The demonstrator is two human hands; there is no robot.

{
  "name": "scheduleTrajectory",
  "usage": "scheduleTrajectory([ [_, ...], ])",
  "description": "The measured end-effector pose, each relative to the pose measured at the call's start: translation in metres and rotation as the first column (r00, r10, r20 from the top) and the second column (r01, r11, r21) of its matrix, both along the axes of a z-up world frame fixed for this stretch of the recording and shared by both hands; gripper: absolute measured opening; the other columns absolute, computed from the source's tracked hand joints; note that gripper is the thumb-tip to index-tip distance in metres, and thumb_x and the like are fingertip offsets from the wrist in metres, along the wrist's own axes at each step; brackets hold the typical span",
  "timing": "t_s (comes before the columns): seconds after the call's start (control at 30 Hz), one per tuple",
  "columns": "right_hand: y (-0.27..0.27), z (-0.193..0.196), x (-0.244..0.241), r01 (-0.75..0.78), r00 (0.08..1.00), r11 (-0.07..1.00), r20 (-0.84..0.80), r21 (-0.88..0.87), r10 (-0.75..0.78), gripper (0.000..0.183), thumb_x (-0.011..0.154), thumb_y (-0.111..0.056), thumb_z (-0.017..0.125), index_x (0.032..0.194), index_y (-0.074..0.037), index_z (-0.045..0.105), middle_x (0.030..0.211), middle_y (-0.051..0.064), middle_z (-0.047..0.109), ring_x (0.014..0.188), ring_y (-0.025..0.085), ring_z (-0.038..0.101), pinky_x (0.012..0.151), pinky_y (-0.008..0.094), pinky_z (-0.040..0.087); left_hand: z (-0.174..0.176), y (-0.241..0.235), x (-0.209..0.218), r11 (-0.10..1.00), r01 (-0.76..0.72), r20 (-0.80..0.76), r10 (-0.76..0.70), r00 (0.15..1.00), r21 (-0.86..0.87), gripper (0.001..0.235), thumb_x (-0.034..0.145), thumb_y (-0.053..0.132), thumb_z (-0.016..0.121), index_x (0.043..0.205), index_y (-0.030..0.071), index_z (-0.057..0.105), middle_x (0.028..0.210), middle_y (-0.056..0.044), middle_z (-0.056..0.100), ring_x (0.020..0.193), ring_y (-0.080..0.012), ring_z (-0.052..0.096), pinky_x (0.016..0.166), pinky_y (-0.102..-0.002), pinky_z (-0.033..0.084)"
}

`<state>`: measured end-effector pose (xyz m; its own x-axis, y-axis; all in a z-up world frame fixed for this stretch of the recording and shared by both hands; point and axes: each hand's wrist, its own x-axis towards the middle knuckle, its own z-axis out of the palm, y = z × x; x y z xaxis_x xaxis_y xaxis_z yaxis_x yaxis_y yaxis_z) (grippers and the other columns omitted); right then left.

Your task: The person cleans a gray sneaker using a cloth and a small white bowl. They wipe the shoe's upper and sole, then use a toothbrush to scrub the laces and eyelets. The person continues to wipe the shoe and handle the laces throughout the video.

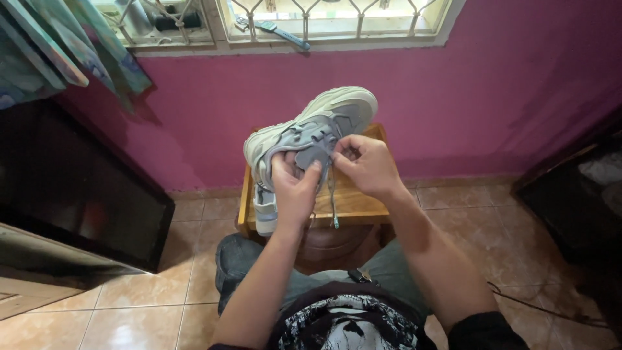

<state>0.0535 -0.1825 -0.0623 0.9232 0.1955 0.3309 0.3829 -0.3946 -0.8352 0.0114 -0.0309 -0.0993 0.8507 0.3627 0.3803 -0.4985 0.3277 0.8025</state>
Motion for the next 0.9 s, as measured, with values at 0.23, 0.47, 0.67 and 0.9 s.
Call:
scheduleTrajectory([
  [0.23,-0.001,-0.013,0.007,-0.012,0.996,0.999,0.086,-0.052,0.017,0.009,0.082,-0.020,0.081,0.088,-0.014,0.077,0.073,0.004,0.069,0.070,0.013,0.066,0.067,0.027,0.056,-0.008,0.012,0.002,0.999,0.026,-0.004,-0.026,1.000,0.028,0.072,0.083,-0.010,0.068,0.146,0.003,0.037,0.136,-0.010,0.063,0.121,-0.0141,0.060,0.100,-0.038,0.055],
  [0.47,-0.001,-0.019,0.009,-0.102,0.975,0.990,0.190,-0.094,0.118,0.009,0.084,-0.019,0.077,0.091,-0.012,0.075,0.074,0.006,0.070,0.070,0.018,0.067,0.068,0.032,0.056,-0.004,0.024,-0.001,0.992,0.053,-0.040,-0.049,0.998,0.112,0.063,0.084,-0.008,0.065,0.141,0.002,0.042,0.129,-0.009,0.065,0.113,-0.0131,0.061,0.091,-0.036,0.056],
  [0.67,0.006,-0.026,0.010,-0.057,0.827,0.988,0.547,-0.145,0.128,0.010,0.085,-0.012,0.077,0.088,-0.017,0.070,0.075,-0.004,0.063,0.068,0.014,0.067,0.066,0.026,0.055,0.020,0.018,-0.017,0.992,0.065,-0.055,-0.059,0.997,0.110,0.052,0.086,-0.006,0.063,0.134,0.003,0.045,0.119,-0.007,0.069,0.104,-0.0105,0.064,0.081,-0.031,0.058],
  [0.9,0.017,-0.031,-0.006,0.029,0.923,0.995,0.379,0.099,-0.064,0.009,0.088,-0.019,0.082,0.094,-0.016,0.076,0.080,-0.002,0.072,0.074,0.013,0.072,0.069,0.024,0.058,0.014,0.021,-0.005,0.998,-0.019,-0.023,0.020,1.000,0.067,0.064,0.085,-0.008,0.064,0.144,-0.002,0.040,0.129,-0.011,0.064,0.115,-0.0133,0.059,0.093,-0.036,0.055],
])
